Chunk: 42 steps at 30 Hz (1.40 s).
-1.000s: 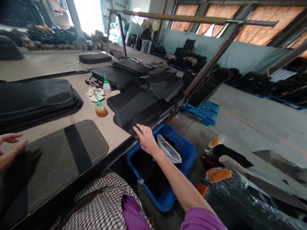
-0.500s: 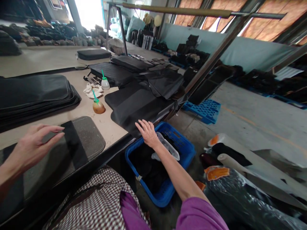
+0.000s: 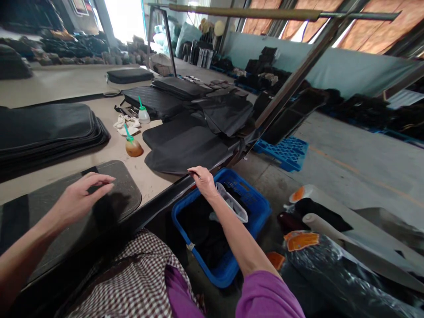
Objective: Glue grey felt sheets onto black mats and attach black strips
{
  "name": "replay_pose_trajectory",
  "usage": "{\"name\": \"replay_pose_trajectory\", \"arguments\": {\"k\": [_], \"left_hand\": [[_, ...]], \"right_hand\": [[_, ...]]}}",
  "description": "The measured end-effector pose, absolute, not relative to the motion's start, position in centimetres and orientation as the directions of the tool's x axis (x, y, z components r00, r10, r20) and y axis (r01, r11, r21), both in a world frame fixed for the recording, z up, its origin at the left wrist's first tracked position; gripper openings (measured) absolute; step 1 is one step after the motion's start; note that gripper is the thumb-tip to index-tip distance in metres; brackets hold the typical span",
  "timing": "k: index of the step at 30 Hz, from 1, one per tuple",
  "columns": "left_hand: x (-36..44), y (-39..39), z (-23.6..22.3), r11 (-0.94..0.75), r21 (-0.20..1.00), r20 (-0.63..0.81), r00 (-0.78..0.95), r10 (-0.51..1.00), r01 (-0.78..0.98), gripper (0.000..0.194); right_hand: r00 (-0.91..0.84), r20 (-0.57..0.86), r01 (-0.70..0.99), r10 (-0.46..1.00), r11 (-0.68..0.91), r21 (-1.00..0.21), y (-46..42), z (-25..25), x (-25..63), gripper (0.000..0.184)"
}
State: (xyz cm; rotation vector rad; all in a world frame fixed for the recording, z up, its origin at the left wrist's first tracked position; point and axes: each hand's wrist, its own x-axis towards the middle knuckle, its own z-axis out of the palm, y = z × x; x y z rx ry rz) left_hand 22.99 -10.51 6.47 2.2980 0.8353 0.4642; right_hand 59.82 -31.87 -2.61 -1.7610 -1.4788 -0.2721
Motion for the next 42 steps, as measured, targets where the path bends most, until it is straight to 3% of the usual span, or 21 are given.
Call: {"name": "replay_pose_trajectory", "arguments": {"k": [2,4,6,8,12,14,15,17,19,21,26,32,34,37,42], "left_hand": [[24.9,-11.9,6.3,-0.299,0.869,-0.078,0.707,0.703,0.393,0.054],[26.7,-13.2,6.4,0.105,0.954,-0.280,0.707,0.650,0.281,0.063],[28.2,-14.0,6.7,0.441,0.881,-0.415,0.724,0.550,0.171,0.072],[29.1,-14.2,6.8,0.596,0.793,-0.477,0.736,0.480,0.126,0.075],[29.5,-13.7,5.5,0.543,0.824,-0.501,0.656,0.564,0.163,0.050],[29.0,-13.4,4.6,0.497,0.853,-0.492,0.569,0.659,0.161,0.039],[28.8,-13.3,4.2,0.486,0.862,-0.483,0.535,0.694,0.148,0.038],[28.2,-13.2,3.8,0.477,0.871,-0.466,0.501,0.729,0.117,0.037],[27.7,-13.2,3.9,0.475,0.875,-0.458,0.480,0.748,0.094,0.037],[27.5,-13.2,4.0,0.480,0.873,-0.458,0.481,0.747,0.085,0.037],[26.7,-13.0,4.3,0.478,0.874,-0.448,0.523,0.725,0.087,0.040],[21.2,-12.7,6.9,0.340,0.919,-0.392,0.559,0.731,0.200,0.056],[17.9,-12.6,8.2,0.283,0.934,-0.354,0.464,0.812,0.219,0.060],[12.2,-12.3,9.8,0.326,0.914,-0.377,0.211,0.902,0.243,0.067],[2.3,-10.3,9.6,0.397,0.861,-0.359,-0.174,0.917,0.318,0.055]], "right_hand": [[0.325,0.633,0.869,0.702,0.042,-0.492,-31.1,-1.7,58.4,0.020],[0.323,0.649,0.828,0.688,0.126,-0.546,-30.8,-0.8,56.5,0.017],[0.246,0.670,0.808,0.701,0.233,-0.541,-30.7,0.2,54.2,0.018],[0.100,0.667,0.815,0.738,0.324,-0.481,-30.9,1.1,51.6,0.026],[-0.169,0.602,0.745,0.780,0.501,-0.441,-31.3,2.1,47.9,0.021],[-0.149,0.585,0.697,0.797,0.505,-0.510,-31.6,1.8,48.2,0.023],[-0.023,0.581,0.692,0.814,0.432,-0.578,-31.8,1.5,49.2,0.029],[0.472,0.483,0.613,0.737,0.120,-0.781,-32.3,0.2,52.1,0.040],[0.895,0.200,0.289,0.398,-0.176,-0.941,-33.0,-1.5,55.7,0.049],[0.948,0.033,0.117,0.316,-0.253,-0.960,-33.8,-3.4,58.5,0.058],[0.824,-0.161,-0.028,0.543,-0.244,-0.969,-35.7,-6.6,59.6,0.052],[0.693,-0.121,-0.056,0.710,-0.113,-0.992,-34.6,-4.3,58.4,0.059],[0.601,-0.076,-0.056,0.796,-0.053,-0.997,-32.9,-2.0,57.6,0.058],[0.378,0.002,-0.044,0.926,0.021,-0.999,-29.0,1.7,55.1,0.057],[0.163,0.064,0.071,0.985,0.053,-0.996,-20.0,3.8,50.1,0.045]]}}
